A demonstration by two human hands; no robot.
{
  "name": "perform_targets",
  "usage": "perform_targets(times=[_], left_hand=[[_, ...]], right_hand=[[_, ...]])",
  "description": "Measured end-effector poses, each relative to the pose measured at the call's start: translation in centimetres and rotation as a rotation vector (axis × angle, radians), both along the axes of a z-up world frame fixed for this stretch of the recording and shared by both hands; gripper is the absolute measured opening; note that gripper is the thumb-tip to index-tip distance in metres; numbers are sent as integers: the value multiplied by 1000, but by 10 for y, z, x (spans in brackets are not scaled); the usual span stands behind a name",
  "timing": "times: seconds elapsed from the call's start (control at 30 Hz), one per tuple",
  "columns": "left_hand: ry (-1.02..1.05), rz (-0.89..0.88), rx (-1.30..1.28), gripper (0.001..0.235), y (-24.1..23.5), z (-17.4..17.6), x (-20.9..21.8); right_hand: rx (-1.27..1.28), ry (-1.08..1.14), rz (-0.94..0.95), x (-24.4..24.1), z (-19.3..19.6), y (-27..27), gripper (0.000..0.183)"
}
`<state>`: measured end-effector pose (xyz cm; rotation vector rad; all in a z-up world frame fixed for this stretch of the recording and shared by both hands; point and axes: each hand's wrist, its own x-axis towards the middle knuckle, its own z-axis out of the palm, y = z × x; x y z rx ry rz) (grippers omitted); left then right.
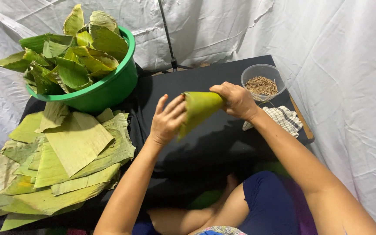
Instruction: Wiping banana leaves with a cloth, folding them into cones, and securing them with small wooden sticks.
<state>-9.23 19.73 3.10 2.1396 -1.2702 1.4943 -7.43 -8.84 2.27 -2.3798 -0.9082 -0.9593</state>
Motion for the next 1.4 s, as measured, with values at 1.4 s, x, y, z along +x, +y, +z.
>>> perform_targets(times=[1.4], left_hand=[[1772, -632, -1156, 85, 45, -4, 3]], right_hand=[[1111, 1359, -22, 9, -43, 3, 30]])
